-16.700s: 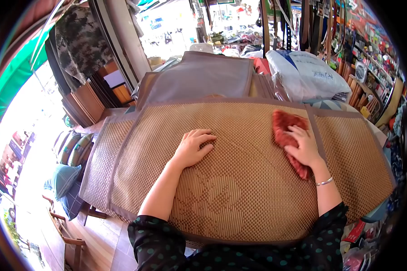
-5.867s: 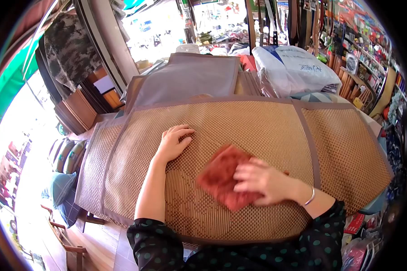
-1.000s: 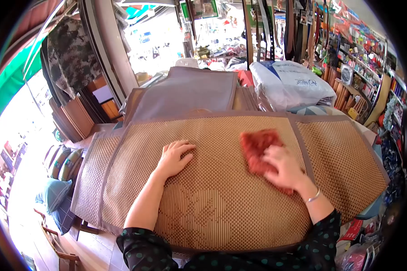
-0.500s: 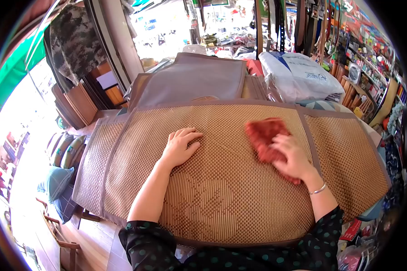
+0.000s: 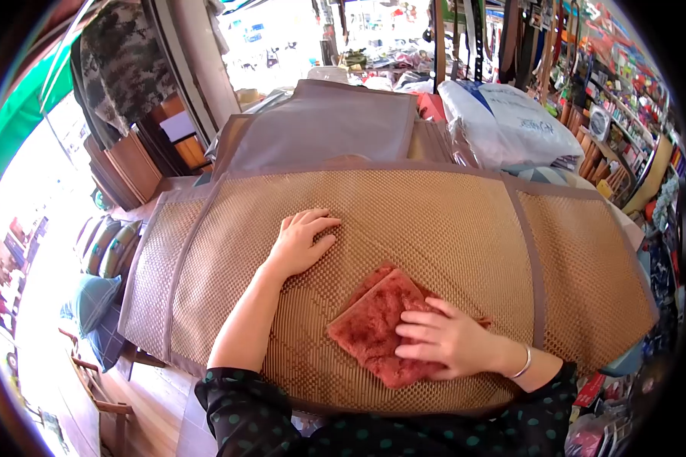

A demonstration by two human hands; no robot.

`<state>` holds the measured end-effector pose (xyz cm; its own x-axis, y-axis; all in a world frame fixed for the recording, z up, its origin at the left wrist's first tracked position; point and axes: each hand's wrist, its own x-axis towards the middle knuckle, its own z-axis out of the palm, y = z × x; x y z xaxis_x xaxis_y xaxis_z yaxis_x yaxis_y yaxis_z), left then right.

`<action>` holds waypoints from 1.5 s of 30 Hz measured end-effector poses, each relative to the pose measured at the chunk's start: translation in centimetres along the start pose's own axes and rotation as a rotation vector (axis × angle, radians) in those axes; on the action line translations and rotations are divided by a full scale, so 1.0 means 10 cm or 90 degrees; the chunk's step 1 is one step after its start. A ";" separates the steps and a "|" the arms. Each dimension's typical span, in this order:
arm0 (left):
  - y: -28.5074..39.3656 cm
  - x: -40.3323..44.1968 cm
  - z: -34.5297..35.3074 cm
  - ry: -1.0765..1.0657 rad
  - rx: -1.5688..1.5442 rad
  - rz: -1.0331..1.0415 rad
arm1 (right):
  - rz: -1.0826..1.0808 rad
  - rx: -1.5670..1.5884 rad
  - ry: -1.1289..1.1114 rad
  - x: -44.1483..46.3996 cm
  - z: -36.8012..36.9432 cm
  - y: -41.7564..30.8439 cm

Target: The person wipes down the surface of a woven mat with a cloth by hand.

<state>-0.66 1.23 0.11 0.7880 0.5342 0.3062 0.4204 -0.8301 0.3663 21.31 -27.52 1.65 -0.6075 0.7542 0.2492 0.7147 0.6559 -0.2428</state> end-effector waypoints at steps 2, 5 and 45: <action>0.01 0.00 -0.01 0.005 -0.015 -0.005 | 0.055 -0.035 0.033 -0.03 -0.06 0.20; 0.01 -0.03 0.00 0.003 -0.007 -0.007 | 0.225 -0.099 0.149 -0.18 -0.26 0.68; -0.03 -0.03 0.02 0.028 -0.019 -0.018 | 0.153 -0.076 0.098 -0.08 -0.15 0.47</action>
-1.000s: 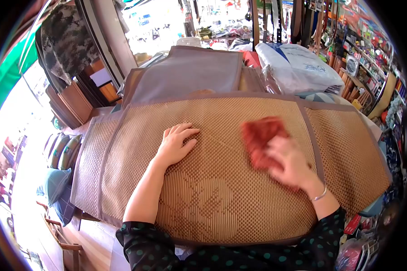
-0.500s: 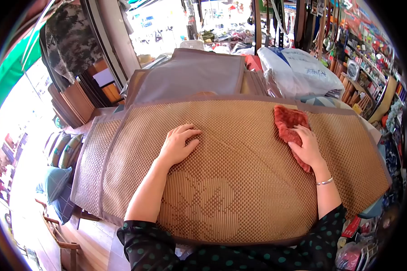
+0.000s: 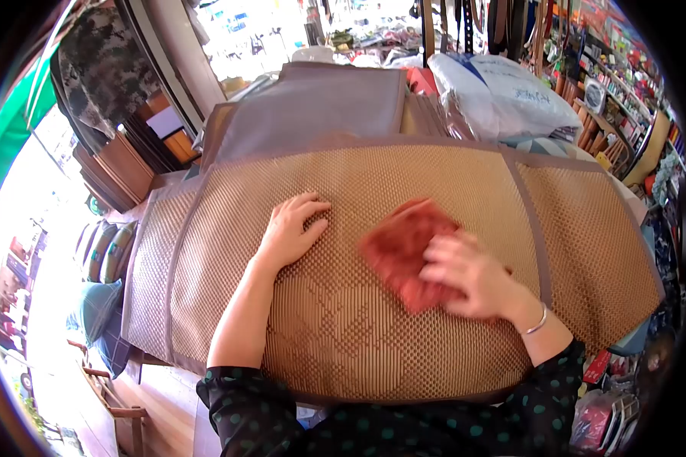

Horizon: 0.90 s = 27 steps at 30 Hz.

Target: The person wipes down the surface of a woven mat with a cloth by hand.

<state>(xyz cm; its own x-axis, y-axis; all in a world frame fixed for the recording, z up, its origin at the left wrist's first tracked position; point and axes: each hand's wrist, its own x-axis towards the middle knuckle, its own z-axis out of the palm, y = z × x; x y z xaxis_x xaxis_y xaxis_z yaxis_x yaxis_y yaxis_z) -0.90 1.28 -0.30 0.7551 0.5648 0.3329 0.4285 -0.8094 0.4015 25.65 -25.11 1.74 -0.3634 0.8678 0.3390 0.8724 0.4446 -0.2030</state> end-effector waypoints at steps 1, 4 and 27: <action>0.00 0.00 -0.01 -0.006 -0.005 -0.001 | 0.070 -0.033 0.047 -0.05 -0.03 0.23; -0.01 -0.01 0.00 -0.003 0.003 0.011 | 0.272 -0.123 0.170 -0.29 -0.11 0.82; 0.01 0.00 -0.04 -0.036 0.006 -0.014 | 0.324 -0.143 0.197 -0.37 -0.05 0.96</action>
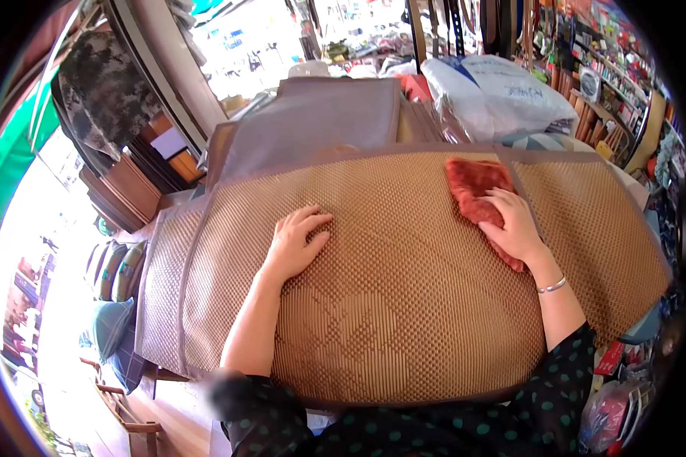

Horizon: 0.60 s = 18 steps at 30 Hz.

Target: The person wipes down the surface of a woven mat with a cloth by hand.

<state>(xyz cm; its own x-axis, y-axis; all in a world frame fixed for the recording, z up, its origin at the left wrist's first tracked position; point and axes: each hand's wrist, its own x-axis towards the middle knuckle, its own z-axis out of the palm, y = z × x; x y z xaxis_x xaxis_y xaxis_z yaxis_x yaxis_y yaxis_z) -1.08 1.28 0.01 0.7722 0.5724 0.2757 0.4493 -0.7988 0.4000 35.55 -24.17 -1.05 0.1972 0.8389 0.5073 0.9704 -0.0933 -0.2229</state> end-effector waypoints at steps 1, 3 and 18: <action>-0.01 0.00 0.01 0.008 0.000 0.010 | 0.026 -0.007 -0.003 0.00 -0.01 0.04; -0.04 0.00 0.03 0.016 0.001 0.016 | 0.032 -0.043 -0.003 -0.01 -0.05 -0.01; 0.01 -0.01 0.02 0.024 0.011 0.024 | -0.354 0.172 -0.214 -0.22 -0.13 -1.15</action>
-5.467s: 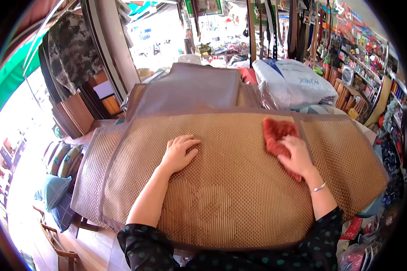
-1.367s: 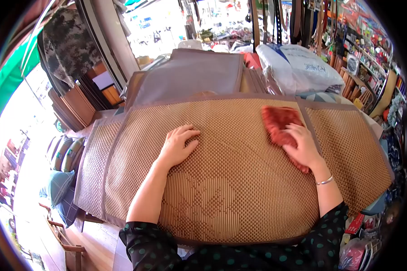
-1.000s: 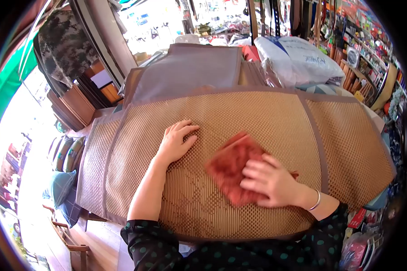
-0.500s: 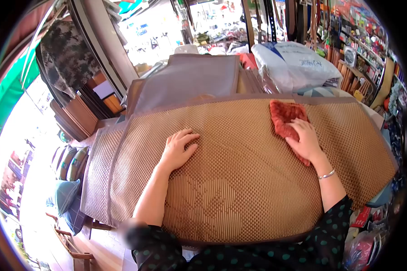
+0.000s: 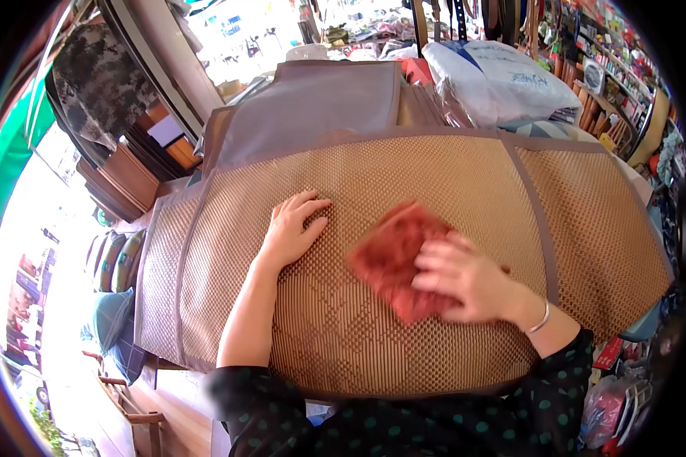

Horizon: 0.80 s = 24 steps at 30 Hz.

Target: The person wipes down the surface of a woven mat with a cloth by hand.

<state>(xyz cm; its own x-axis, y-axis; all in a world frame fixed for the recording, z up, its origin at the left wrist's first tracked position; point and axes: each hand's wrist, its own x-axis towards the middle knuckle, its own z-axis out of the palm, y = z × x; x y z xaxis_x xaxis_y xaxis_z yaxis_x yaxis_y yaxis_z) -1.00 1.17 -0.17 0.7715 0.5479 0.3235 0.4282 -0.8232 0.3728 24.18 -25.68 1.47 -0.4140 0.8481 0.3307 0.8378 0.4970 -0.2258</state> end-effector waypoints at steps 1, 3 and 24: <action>-0.01 -0.01 0.00 -0.001 -0.002 0.000 | 0.056 -0.031 0.040 -0.02 -0.02 0.14; -0.02 0.01 0.00 -0.004 -0.006 0.001 | 0.160 -0.089 0.123 -0.12 -0.08 0.54; -0.01 -0.01 0.00 -0.007 -0.001 -0.010 | 0.039 -0.029 0.018 -0.01 -0.04 0.12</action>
<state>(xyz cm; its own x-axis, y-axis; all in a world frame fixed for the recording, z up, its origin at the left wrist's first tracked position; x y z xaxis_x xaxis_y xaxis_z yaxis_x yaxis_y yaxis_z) -1.09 1.23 -0.28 0.7694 0.5596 0.3081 0.4403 -0.8140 0.3788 25.38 -25.27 1.48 -0.3520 0.8707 0.3434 0.8769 0.4351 -0.2043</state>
